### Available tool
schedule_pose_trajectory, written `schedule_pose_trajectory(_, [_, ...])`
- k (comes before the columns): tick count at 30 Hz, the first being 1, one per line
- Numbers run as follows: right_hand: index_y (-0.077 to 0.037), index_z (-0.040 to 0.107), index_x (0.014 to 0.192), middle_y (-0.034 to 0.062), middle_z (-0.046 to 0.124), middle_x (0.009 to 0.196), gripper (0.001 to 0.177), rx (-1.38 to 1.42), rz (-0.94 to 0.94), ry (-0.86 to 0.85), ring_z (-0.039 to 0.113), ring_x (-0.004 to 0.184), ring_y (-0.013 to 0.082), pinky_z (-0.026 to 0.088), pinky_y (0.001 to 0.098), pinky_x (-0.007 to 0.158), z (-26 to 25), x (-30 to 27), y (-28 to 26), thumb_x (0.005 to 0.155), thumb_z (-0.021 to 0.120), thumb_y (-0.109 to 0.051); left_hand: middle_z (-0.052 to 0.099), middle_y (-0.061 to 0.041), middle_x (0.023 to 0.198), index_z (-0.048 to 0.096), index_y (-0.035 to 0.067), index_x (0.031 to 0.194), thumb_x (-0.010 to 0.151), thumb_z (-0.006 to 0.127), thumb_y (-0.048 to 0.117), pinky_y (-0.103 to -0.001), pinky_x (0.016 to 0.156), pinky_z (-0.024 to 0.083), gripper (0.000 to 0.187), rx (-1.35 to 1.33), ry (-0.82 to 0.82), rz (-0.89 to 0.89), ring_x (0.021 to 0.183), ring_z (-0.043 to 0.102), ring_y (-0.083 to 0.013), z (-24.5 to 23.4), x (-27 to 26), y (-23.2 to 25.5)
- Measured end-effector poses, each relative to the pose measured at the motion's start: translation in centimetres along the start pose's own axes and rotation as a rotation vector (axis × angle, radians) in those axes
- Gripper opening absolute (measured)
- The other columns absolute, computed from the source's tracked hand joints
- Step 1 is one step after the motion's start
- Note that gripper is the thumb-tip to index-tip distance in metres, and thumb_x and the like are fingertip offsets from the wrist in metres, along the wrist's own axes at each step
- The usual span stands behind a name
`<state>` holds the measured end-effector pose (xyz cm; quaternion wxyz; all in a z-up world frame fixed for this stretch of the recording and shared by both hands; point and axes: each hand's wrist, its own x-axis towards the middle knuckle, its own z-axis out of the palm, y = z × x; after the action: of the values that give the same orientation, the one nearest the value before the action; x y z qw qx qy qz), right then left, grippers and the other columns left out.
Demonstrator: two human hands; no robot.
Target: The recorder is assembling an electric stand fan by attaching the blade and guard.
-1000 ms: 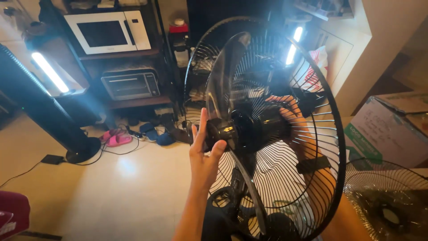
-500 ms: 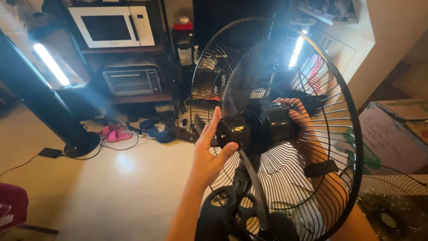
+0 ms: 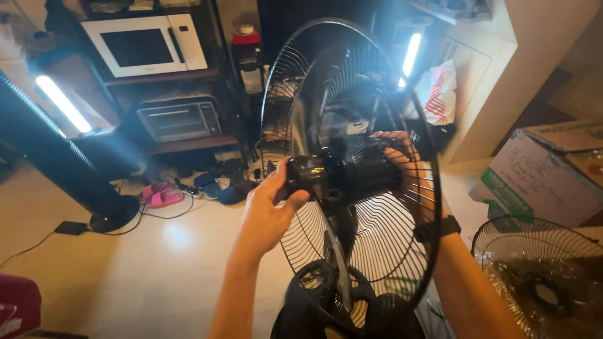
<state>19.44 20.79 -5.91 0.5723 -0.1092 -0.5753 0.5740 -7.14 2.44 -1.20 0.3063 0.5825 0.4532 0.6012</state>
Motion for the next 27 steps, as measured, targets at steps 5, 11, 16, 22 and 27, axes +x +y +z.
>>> schedule_pose_trajectory(5, [-0.007, 0.055, 0.125, 0.0116, 0.061, 0.135, 0.030, 0.012, -0.003, 0.038, 0.059, 0.125, 0.0219, 0.052, 0.0379, 0.106, 0.7, 1.1, -1.2, 0.096, 0.063, -0.010, 0.056, -0.010, 0.151, 0.041, 0.005, 0.155, 0.089, 0.073, 0.025, -0.033, 0.109, 0.044, 0.075, 0.010, -0.084, 0.017, 0.128, 0.056, -0.0172, -0.8, 1.4, -0.3])
schedule_pose_trajectory(11, [-0.004, 0.058, 0.123, 0.0102, 0.063, 0.129, 0.030, 0.035, 0.030, 0.111, 0.060, 0.121, 0.0204, 0.051, 0.0363, 0.105, 1.4, -0.4, -2.4, 0.095, 0.064, -0.010, 0.046, -0.011, 0.162, 0.035, 0.006, 0.159, 0.091, 0.072, 0.033, -0.036, 0.123, 0.027, 0.081, 0.054, -0.231, 0.134, 0.148, 0.040, -0.0192, 0.1, 1.3, 1.2])
schedule_pose_trajectory(16, [-0.004, 0.058, 0.125, 0.0092, 0.063, 0.128, 0.032, 0.003, 0.026, 0.069, 0.061, 0.119, 0.0190, 0.051, 0.0349, 0.105, 0.9, -0.1, -2.1, 0.094, 0.064, -0.010, 0.047, -0.013, 0.161, 0.034, 0.005, 0.158, 0.089, 0.073, 0.037, -0.037, 0.123, 0.027, 0.085, 0.222, -0.146, 0.227, 0.148, 0.041, -0.0224, 0.3, 0.2, 0.9])
schedule_pose_trajectory(22, [-0.011, 0.056, 0.127, 0.0091, 0.063, 0.117, 0.035, 0.076, 0.189, 0.177, 0.061, 0.100, 0.0215, 0.053, 0.0381, 0.081, 4.1, -2.5, -3.3, 0.093, 0.067, -0.012, 0.068, -0.017, 0.134, 0.044, 0.005, 0.149, 0.097, 0.059, 0.041, -0.037, 0.097, 0.053, 0.064, 0.400, -0.012, 0.060, 0.109, 0.072, -0.0244, -0.5, 1.0, 0.6])
schedule_pose_trajectory(27, [-0.010, 0.056, 0.126, 0.0064, 0.060, 0.128, 0.034, -0.021, 0.038, 0.206, 0.059, 0.116, 0.0171, 0.052, 0.0336, 0.097, 5.0, -3.5, -3.5, 0.094, 0.069, -0.014, 0.069, -0.011, 0.067, 0.073, 0.000, 0.107, 0.098, 0.045, 0.059, -0.034, 0.063, 0.052, 0.065, 0.524, -0.014, -0.128, 0.062, 0.064, -0.0174, -1.1, 3.0, 1.3])
